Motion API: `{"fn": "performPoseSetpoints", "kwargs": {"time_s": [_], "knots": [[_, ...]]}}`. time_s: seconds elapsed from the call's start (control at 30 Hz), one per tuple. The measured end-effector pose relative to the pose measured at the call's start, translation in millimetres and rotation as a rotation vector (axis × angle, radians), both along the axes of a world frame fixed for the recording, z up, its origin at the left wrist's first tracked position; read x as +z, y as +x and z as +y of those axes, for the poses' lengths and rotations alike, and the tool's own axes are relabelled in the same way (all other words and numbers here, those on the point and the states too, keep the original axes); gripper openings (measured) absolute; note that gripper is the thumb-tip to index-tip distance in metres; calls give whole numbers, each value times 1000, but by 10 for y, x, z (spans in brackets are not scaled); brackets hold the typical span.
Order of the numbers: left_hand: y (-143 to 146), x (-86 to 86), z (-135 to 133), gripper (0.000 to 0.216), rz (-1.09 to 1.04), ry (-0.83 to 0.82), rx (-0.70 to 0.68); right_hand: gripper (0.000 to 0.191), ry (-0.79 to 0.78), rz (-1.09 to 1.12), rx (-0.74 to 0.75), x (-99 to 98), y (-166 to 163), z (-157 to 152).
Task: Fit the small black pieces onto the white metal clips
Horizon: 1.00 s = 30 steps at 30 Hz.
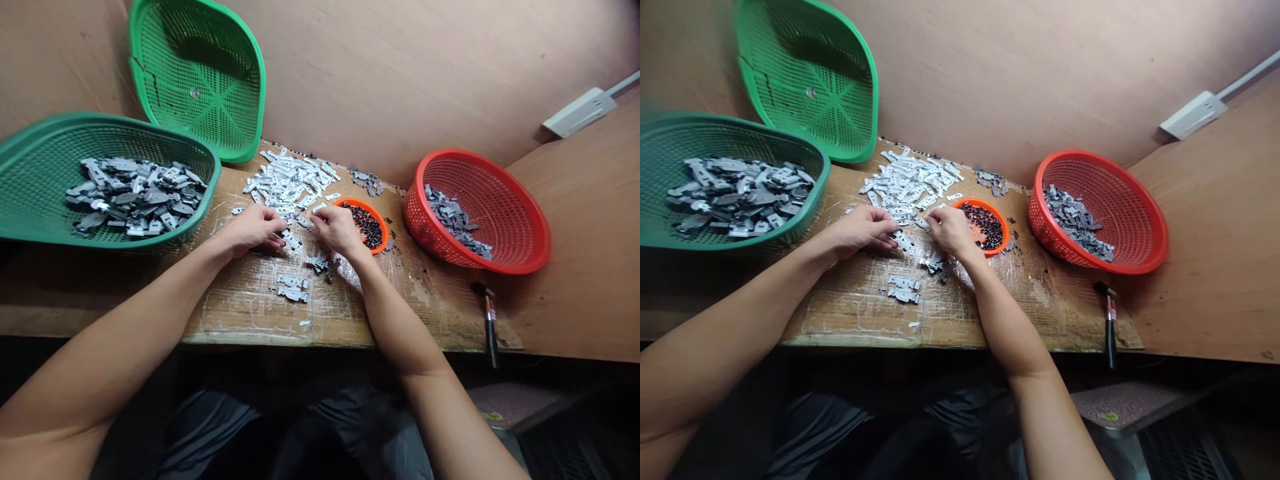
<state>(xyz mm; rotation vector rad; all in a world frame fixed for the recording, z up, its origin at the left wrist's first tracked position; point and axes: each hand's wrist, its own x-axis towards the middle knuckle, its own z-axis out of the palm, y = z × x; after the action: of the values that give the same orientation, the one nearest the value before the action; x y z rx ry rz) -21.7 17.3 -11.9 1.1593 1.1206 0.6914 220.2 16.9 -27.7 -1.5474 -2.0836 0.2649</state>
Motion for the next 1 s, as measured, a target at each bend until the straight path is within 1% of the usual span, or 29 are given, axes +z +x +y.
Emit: {"fn": "performPoseSetpoints", "kwargs": {"time_s": [0.03,0.1,0.17,0.23,0.3,0.37,0.43,0.5,0.57,0.67,0.7,0.77,0.83,0.9,0.93,1.0], "knots": [[-8,-1,8,30,2,2,3,25,10,-74,20,-7,-53,41],[-18,-6,24,29,13,1,2,29,16,-227,-7,9,-86,141],[-23,-13,40,28,22,0,-5,30,-4,-370,-77,57,-22,266],[-25,-21,52,27,29,-1,-11,31,-41,-473,-94,111,78,411],[-27,-30,59,26,28,1,-11,33,-95,-530,-40,145,145,559],[-28,-38,60,27,25,-3,-11,34,-144,-555,49,153,154,686],[-28,-45,58,29,21,-8,-10,30,-164,-562,137,149,122,767],[-25,-51,54,32,11,-7,-5,23,-163,-527,192,155,80,777],[-20,-53,49,33,-3,0,13,18,-148,-406,206,188,47,695],[-8,-51,45,29,-23,10,59,10,-130,-66,218,294,9,394],[-3,-52,44,28,-29,13,72,9,-163,54,229,335,-7,260],[6,-61,45,27,-39,20,93,12,-282,310,245,406,-45,-16],[16,-79,46,26,-42,27,100,20,-451,501,246,438,-92,-248],[25,-101,46,24,-47,41,98,28,-586,662,199,419,-141,-397],[29,-110,46,24,-50,50,95,30,-627,728,171,393,-164,-439],[36,-119,43,23,-52,63,90,34,-650,829,138,325,-204,-475]]}}
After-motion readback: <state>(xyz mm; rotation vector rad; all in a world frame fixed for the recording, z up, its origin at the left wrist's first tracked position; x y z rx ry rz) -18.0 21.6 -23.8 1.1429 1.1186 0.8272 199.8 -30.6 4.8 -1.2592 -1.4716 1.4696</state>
